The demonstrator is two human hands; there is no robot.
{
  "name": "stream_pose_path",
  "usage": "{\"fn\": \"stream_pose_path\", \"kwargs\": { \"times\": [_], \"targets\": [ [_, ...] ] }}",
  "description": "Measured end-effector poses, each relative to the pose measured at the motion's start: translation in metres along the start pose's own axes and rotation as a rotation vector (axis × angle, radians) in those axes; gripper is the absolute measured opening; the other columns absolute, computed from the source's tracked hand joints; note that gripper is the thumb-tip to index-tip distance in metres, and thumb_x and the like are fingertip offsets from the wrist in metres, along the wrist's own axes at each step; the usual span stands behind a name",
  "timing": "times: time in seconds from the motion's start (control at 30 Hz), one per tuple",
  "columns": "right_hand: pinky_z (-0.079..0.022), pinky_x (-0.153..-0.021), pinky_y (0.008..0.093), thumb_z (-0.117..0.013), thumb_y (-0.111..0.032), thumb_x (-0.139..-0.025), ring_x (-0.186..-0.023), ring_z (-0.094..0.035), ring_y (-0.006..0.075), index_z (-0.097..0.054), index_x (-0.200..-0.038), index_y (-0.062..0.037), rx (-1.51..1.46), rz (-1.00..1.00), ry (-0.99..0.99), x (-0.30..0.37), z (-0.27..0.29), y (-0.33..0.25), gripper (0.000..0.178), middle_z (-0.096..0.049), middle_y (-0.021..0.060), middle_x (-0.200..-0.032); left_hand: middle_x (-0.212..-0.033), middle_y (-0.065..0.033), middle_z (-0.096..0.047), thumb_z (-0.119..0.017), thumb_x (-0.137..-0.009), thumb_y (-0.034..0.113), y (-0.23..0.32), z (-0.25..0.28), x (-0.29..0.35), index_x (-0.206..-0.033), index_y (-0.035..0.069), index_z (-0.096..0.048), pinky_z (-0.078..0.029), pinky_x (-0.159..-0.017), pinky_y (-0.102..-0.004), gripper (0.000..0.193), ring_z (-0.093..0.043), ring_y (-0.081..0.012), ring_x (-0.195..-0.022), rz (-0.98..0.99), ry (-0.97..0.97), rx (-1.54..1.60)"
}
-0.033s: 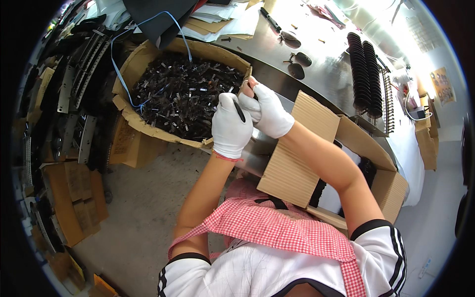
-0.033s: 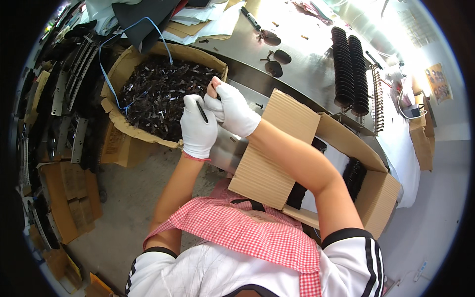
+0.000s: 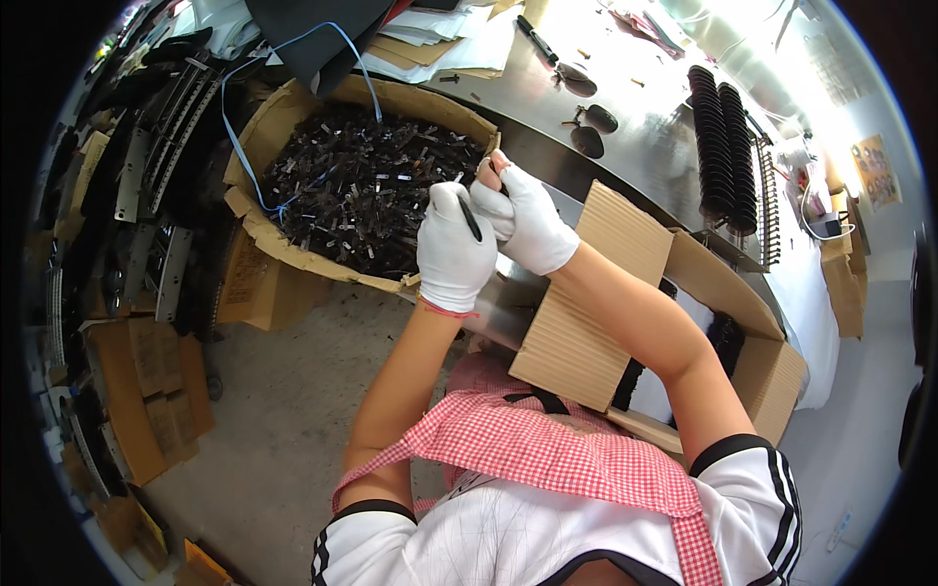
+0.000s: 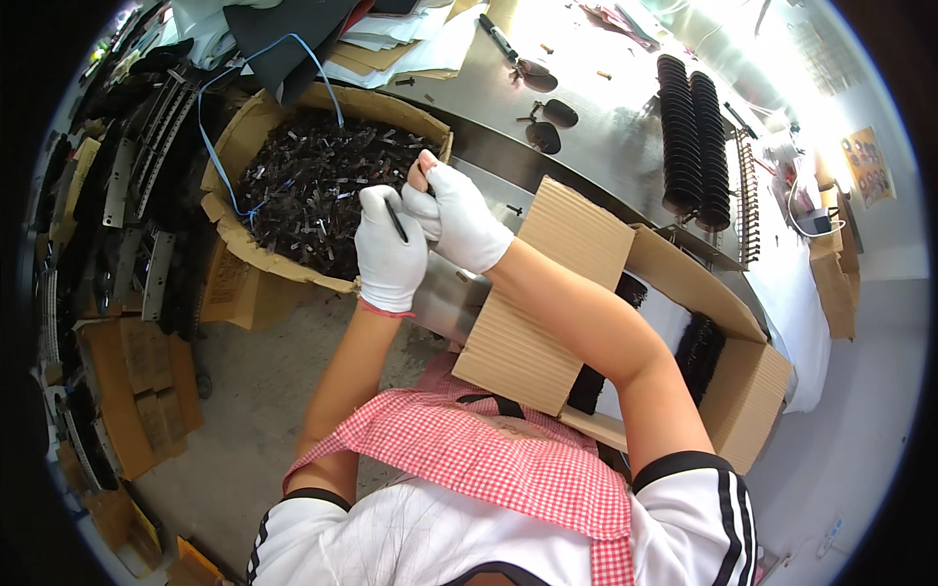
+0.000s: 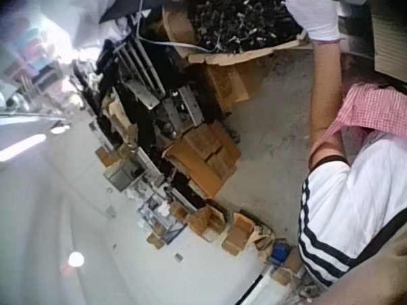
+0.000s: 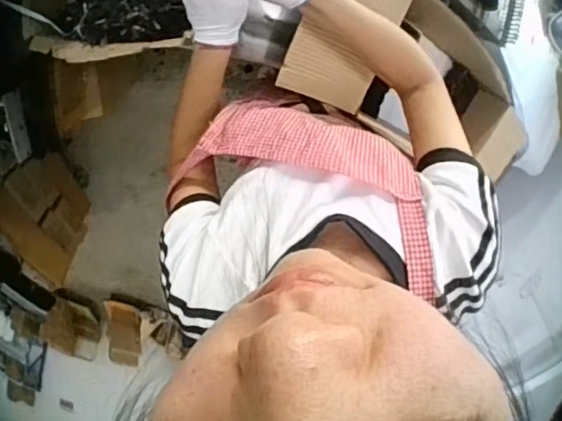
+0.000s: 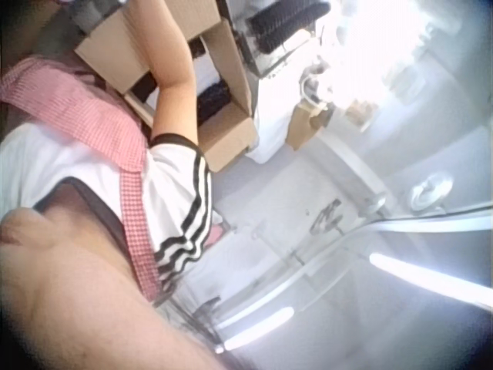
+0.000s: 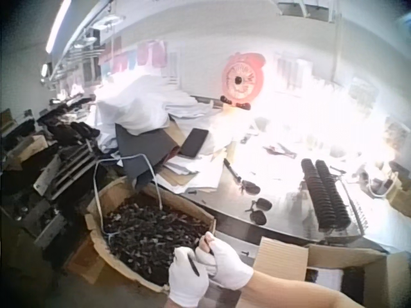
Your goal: The person repeatedly picks up small black circular components from a cardboard box and places them onto a metal rack with multiple slots. The person also handles white paper sheets and adjusts the rack position on the table.
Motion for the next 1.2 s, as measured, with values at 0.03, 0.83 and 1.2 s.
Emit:
{"fn": "stream_pose_path", "kwargs": {
  "times": [0.03, 0.83, 1.2],
  "targets": [
    [-0.026, -0.047, 0.0246, -0.04, -0.045, -0.105, -0.051, -0.032, 0.0065, -0.051, -0.086, -0.0103, 0.084, 0.02, 0.034, -0.004, 0.002, 0.001, 0.041, -0.037, -0.0054, -0.059, -0.089, -0.0241, -0.058, -0.056, -0.085, 0.005, -0.001, 0.006, -0.002, -0.102, 0.002, -0.045, -0.049, -0.073, -0.0498, 0.021, -0.06, -0.0471, -0.083, -0.06, 0.043, 0.059],
    [-0.054, -0.076, 0.0382, -0.063, -0.016, -0.085, -0.093, -0.065, 0.0265, -0.067, -0.099, -0.0105, 2.348, 0.583, 0.595, 0.034, 0.138, -0.151, 0.016, -0.066, 0.0057, -0.093, -0.115, -0.0102, -0.067, -0.052, -0.104, 0.031, -0.019, -0.069, -0.002, -0.111, 0.009, -0.059, -0.057, -0.071, -0.0271, 0.025, -0.067, -0.0202, -0.097, 0.928, -0.358, 1.283],
    [-0.056, -0.072, 0.042, -0.061, -0.02, -0.088, -0.078, -0.07, 0.0326, -0.066, -0.097, -0.0057, 2.406, 0.252, 0.529, 0.002, 0.177, -0.164, 0.018, -0.069, 0.0141, -0.08, -0.116, -0.0155, -0.067, -0.047, -0.105, 0.038, -0.018, -0.106, -0.004, -0.109, 0.005, -0.064, -0.054, -0.095, -0.0398, 0.037, -0.064, -0.0286, -0.111, 1.031, -0.36, 1.58]
  ]
}}
Point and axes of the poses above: each hand's wrist, its own x-axis away from the middle knuckle, its own z-axis out of the back of the hand, y = z × x, the point moved 7 cm from there along -x, towards the middle knuckle
